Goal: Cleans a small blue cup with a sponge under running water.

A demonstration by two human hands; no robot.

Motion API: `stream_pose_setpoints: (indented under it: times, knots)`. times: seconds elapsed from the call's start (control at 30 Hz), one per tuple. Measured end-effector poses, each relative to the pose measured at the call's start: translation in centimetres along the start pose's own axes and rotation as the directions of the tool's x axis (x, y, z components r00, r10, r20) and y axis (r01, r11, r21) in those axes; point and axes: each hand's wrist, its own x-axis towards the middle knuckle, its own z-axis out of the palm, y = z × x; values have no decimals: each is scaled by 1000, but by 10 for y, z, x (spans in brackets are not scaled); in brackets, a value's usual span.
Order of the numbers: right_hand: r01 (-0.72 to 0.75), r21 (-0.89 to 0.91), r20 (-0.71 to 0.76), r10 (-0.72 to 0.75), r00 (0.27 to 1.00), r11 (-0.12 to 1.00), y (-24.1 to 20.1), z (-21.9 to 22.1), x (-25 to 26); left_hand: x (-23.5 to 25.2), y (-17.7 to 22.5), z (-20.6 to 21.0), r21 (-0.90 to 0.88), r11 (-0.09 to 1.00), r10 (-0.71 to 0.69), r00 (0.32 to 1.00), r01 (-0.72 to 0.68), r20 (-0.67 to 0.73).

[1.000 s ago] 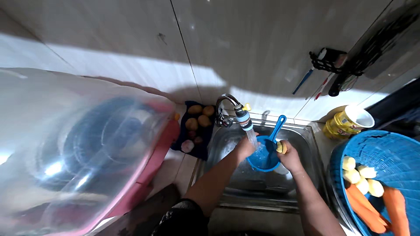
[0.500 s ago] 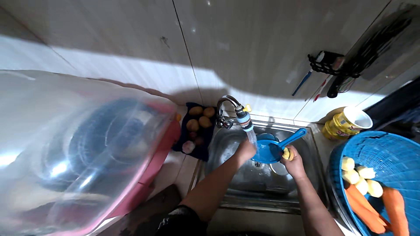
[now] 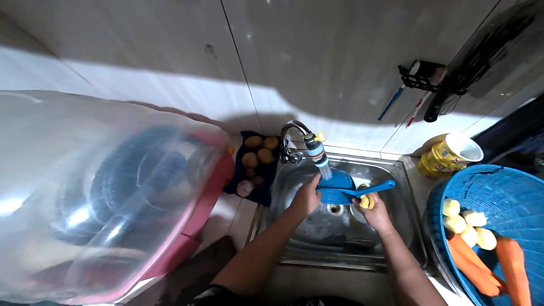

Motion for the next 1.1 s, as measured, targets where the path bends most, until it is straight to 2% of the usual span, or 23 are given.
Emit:
stream_pose_setpoints:
  times: [0.1,0.33,0.47,0.57,0.63,0.7,0.77,0.83,0.87,0.9,0.93,1.0,1.03,1.1]
  knots:
    - [4,32,9,-5,1000,999,-11,4,5,2,-5,-5,-10,1000,18,1000,-18,-17]
    - [7,52,11,-8,1000,999,-6,9,9,5,-9,-6,6,1000,18,999,-18,-46]
    - [-24,57,-23,25,999,998,4,12,8,8,6,-9,-36,999,-9,1000,8,-26]
    - [-65,25,-41,66,997,998,24,17,8,21,9,1,49,999,-8,1000,9,-23]
    - [-142,-49,16,143,990,989,31,13,6,32,8,11,147,989,1,1000,3,-25]
    - [-339,-172,28,349,937,925,29,3,-1,43,6,20,277,961,6,999,4,-36]
    - [-550,-215,41,570,821,807,27,-11,-6,54,1,29,396,918,3,999,15,-45]
    - [-652,-281,129,701,702,704,29,-24,-12,61,-6,34,472,881,16,998,15,-61]
    - [-659,-332,149,727,670,675,37,-29,-16,63,-7,33,499,866,14,998,19,-62]
    - [-647,-385,125,732,670,658,42,-33,-19,63,-4,31,520,854,-4,999,31,-52]
    - [-618,-446,63,711,700,648,48,-37,-23,64,-4,31,537,843,-17,999,39,-46]
    - [-508,-565,-87,565,820,650,70,-40,-32,71,-14,45,559,829,16,999,11,-42]
    - [-429,-613,-104,471,876,664,73,-42,-35,75,-19,55,567,823,69,997,-31,-44]
    - [-269,-694,-46,331,943,668,64,-43,-41,71,-6,60,574,808,171,985,-132,-15]
